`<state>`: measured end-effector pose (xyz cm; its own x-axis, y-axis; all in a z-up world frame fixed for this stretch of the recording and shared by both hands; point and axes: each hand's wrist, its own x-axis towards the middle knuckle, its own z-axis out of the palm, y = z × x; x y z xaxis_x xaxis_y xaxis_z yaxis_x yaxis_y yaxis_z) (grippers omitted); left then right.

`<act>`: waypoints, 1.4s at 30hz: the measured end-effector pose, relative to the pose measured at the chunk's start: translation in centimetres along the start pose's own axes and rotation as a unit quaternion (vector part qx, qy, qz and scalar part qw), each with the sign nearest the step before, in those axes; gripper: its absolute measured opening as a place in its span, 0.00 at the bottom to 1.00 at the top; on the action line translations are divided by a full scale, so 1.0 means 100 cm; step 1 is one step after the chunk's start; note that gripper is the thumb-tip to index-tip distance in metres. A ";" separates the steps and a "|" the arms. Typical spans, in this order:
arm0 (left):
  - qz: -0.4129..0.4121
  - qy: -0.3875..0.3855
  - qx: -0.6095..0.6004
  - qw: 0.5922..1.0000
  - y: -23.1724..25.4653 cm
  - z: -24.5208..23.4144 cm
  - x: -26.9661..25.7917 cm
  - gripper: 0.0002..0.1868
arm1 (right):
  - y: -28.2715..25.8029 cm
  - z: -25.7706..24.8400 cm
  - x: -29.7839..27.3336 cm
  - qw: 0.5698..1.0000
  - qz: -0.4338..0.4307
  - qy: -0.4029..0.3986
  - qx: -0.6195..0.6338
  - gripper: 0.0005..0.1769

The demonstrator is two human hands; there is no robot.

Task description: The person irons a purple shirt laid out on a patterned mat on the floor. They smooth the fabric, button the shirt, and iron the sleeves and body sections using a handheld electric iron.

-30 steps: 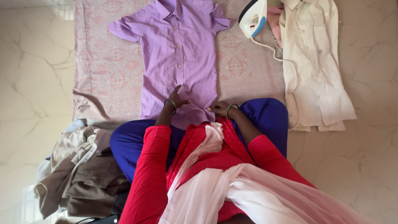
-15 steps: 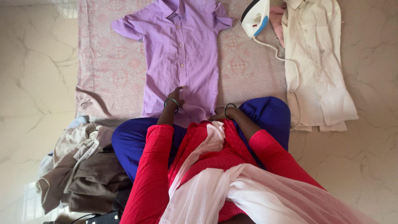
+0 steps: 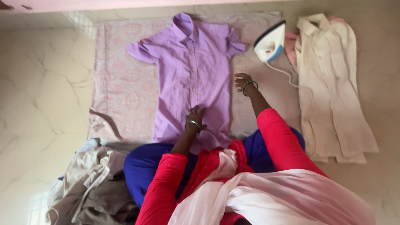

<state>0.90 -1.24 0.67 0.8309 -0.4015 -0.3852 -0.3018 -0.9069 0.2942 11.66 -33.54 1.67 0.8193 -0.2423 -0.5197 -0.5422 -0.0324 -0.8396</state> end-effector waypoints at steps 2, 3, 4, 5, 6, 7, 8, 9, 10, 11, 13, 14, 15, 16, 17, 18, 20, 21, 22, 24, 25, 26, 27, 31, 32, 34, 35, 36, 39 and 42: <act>-0.019 -0.081 0.042 0.996 0.000 -0.012 0.005 0.62 | -0.031 0.005 0.028 0.999 -0.001 0.028 -0.026 0.24; -0.023 -0.101 0.046 0.994 0.003 -0.016 0.005 0.63 | -0.043 0.011 0.041 0.998 -0.001 0.041 -0.039 0.26; -0.027 -0.120 0.049 0.991 0.009 -0.020 0.005 0.64 | -0.054 0.016 0.053 0.999 -0.005 0.037 -0.039 0.28; -0.030 -0.139 0.052 0.988 0.012 -0.025 0.007 0.65 | -0.063 0.020 0.064 0.999 -0.009 0.033 -0.038 0.30; -0.031 -0.146 0.050 0.987 0.013 -0.028 0.006 0.66 | -0.066 0.022 0.074 0.999 -0.010 0.030 -0.039 0.33; -0.032 -0.154 0.048 0.986 0.013 -0.031 0.007 0.67 | -0.068 0.027 0.083 0.996 -0.012 0.027 -0.081 0.34; -0.033 -0.161 0.046 0.985 0.013 -0.032 0.007 0.68 | -0.069 0.032 0.093 0.992 -0.016 0.024 -0.121 0.33; -0.031 -0.160 0.040 0.986 0.014 -0.033 0.008 0.68 | -0.069 0.034 0.102 0.989 -0.026 0.024 -0.145 0.32; -0.029 -0.160 0.035 0.986 0.014 -0.033 0.008 0.69 | -0.066 0.035 0.108 0.989 -0.040 0.034 -0.135 0.32; -0.027 -0.159 0.031 0.986 0.012 -0.033 0.010 0.69 | -0.065 0.032 0.115 0.990 -0.058 0.047 -0.123 0.32; -0.036 -0.172 0.021 0.984 0.011 -0.033 0.014 0.69 | -0.062 0.024 0.123 0.991 -0.082 0.069 -0.085 0.31; -0.039 -0.181 0.016 0.982 0.012 -0.030 0.012 0.68 | -0.059 0.020 0.122 0.992 -0.083 0.073 -0.060 0.31; -0.042 -0.163 0.008 0.986 0.013 -0.028 0.013 0.65 | -0.058 0.017 0.119 0.993 -0.084 0.073 -0.031 0.31; -0.043 -0.147 0.001 0.988 0.012 -0.027 0.014 0.62 | -0.055 0.020 0.113 0.995 -0.074 0.066 0.002 0.31; -0.045 -0.131 -0.005 0.990 0.012 -0.024 0.015 0.59 | -0.052 0.024 0.105 0.995 -0.065 0.061 0.036 0.31; -0.058 -0.109 -0.025 0.992 0.012 -0.021 0.016 0.55 | -0.050 0.027 0.098 0.994 -0.060 0.057 0.068 0.32; -0.084 -0.065 -0.065 0.992 0.008 -0.015 0.021 0.48 | -0.048 0.033 0.086 0.993 -0.051 0.066 0.082 0.33; -0.078 -0.051 -0.074 0.993 0.006 -0.011 0.024 0.47 | -0.048 0.035 0.084 0.993 -0.041 0.072 0.085 0.33; -0.075 -0.037 -0.081 0.993 0.000 -0.008 0.027 0.46 | -0.047 0.038 0.083 0.994 -0.074 0.054 0.064 0.32; -0.061 -0.002 -0.086 0.994 -0.013 -0.004 0.031 0.45 | -0.044 0.042 0.089 0.989 -0.143 0.017 0.025 0.34; -0.049 0.019 -0.082 0.995 -0.018 -0.004 0.030 0.44 | -0.043 0.043 0.097 0.992 -0.124 0.025 0.009 0.34; -0.038 0.039 -0.080 0.995 -0.021 -0.005 0.029 0.43 | -0.039 0.042 0.106 0.994 -0.107 0.032 -0.003 0.34; -0.044 0.032 -0.086 0.995 -0.021 -0.008 0.027 0.44 | -0.034 0.040 0.113 0.994 -0.101 0.040 -0.020 0.35; -0.073 -0.012 -0.088 0.993 -0.012 -0.034 0.021 0.46 | -0.037 0.032 0.137 0.958 -0.244 0.085 -0.121 0.37; -0.083 -0.032 -0.082 0.993 -0.008 -0.039 0.020 0.47 | -0.035 0.030 0.138 0.956 -0.256 0.082 -0.114 0.38; -0.086 -0.042 -0.082 0.992 -0.004 -0.047 0.018 0.46 | -0.032 0.029 0.132 0.973 -0.218 0.068 -0.029 0.40; -0.088 -0.047 -0.081 0.992 -0.003 -0.049 0.017 0.46 | -0.027 0.029 0.126 0.979 -0.189 0.075 0.028 0.44; -0.086 -0.044 -0.076 0.992 -0.002 -0.050 0.017 0.47 | -0.019 0.027 0.116 0.980 -0.159 0.084 0.084 0.47; -0.079 -0.037 -0.075 0.993 -0.005 -0.048 0.018 0.47 | 0.010 0.031 0.078 0.976 -0.203 0.010 0.078 0.20; -0.065 -0.021 -0.103 0.992 -0.011 -0.036 0.024 0.46 | 0.046 0.040 0.019 0.975 -0.218 0.042 -0.018 0.17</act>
<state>4.86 -0.74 2.56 0.8354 -0.2920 -0.4657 -0.0882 -0.9075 0.4107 11.41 -30.30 -3.81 0.9561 -0.2761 -0.0978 -0.1524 -0.1836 -0.9711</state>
